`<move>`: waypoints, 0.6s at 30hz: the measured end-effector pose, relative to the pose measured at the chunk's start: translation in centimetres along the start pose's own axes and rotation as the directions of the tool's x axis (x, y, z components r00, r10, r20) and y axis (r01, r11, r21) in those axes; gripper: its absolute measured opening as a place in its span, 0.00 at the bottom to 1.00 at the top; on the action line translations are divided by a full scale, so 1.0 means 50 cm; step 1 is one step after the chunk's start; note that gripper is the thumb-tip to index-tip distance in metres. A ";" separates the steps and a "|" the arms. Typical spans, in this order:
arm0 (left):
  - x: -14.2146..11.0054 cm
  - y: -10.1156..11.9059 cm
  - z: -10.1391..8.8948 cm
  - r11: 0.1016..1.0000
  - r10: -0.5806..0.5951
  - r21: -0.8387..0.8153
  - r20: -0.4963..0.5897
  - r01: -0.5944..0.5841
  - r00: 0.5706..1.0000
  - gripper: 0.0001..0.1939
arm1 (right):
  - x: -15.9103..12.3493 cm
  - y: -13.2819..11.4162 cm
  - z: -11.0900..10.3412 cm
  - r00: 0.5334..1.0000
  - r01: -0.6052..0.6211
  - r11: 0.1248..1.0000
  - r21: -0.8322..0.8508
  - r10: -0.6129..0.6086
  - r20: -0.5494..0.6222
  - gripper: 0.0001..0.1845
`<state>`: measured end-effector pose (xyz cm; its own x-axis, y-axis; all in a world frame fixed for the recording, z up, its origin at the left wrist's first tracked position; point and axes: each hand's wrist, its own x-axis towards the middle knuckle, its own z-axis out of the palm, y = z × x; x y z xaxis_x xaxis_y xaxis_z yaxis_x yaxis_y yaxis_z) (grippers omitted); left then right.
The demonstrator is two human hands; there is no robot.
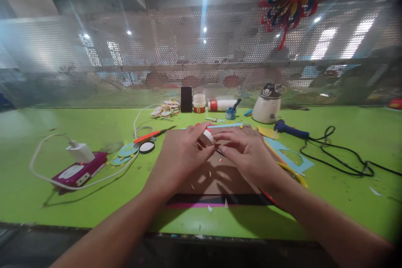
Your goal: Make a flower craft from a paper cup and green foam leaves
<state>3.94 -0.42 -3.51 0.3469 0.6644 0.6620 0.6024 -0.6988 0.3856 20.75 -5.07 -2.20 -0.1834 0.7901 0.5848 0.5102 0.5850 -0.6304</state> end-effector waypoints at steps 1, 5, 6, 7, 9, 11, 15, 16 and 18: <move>-0.001 0.001 0.000 1.000 0.005 -0.003 0.000 -0.005 1.000 0.25 | 0.001 0.003 0.000 1.000 -0.011 0.999 0.033 0.011 -0.002 0.10; -0.007 0.004 0.001 0.994 0.089 -0.066 -0.021 -0.090 0.996 0.29 | -0.003 0.009 0.002 0.999 -0.015 0.989 0.149 0.020 -0.030 0.05; -0.008 0.006 0.001 0.989 0.118 -0.086 -0.034 -0.121 0.992 0.30 | -0.005 0.007 0.002 0.999 0.000 0.987 0.164 0.008 -0.053 0.04; -0.010 0.007 0.003 0.982 0.149 -0.109 -0.055 -0.154 0.987 0.31 | -0.007 0.005 0.003 0.997 0.021 0.987 0.162 -0.007 -0.083 0.02; -0.013 0.012 0.006 0.960 0.215 -0.159 -0.116 -0.232 0.970 0.31 | -0.012 -0.002 0.002 0.989 0.072 0.990 0.124 -0.055 -0.137 0.03; -0.013 0.018 0.010 0.927 0.285 -0.197 -0.184 -0.319 0.941 0.29 | -0.015 -0.011 0.000 0.983 0.119 0.989 0.089 -0.105 -0.154 0.05; -0.011 0.023 0.014 0.860 0.383 -0.246 -0.266 -0.446 0.885 0.26 | -0.023 -0.025 -0.006 0.968 0.202 0.979 0.026 -0.196 -0.157 0.06; -0.011 0.023 0.014 0.842 0.396 -0.270 -0.281 -0.468 0.874 0.26 | -0.025 -0.027 -0.007 0.960 0.226 0.974 -0.014 -0.225 -0.168 0.06; -0.012 0.021 0.016 0.810 0.406 -0.325 -0.290 -0.488 0.866 0.27 | -0.030 -0.030 -0.009 0.941 0.271 0.957 -0.100 -0.286 -0.184 0.06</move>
<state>4.93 -1.35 -4.02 0.3368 0.2149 0.9167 0.0852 -0.9766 0.1976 20.65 -7.21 -1.92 -0.1639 0.5426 0.8239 0.5230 0.7559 -0.3938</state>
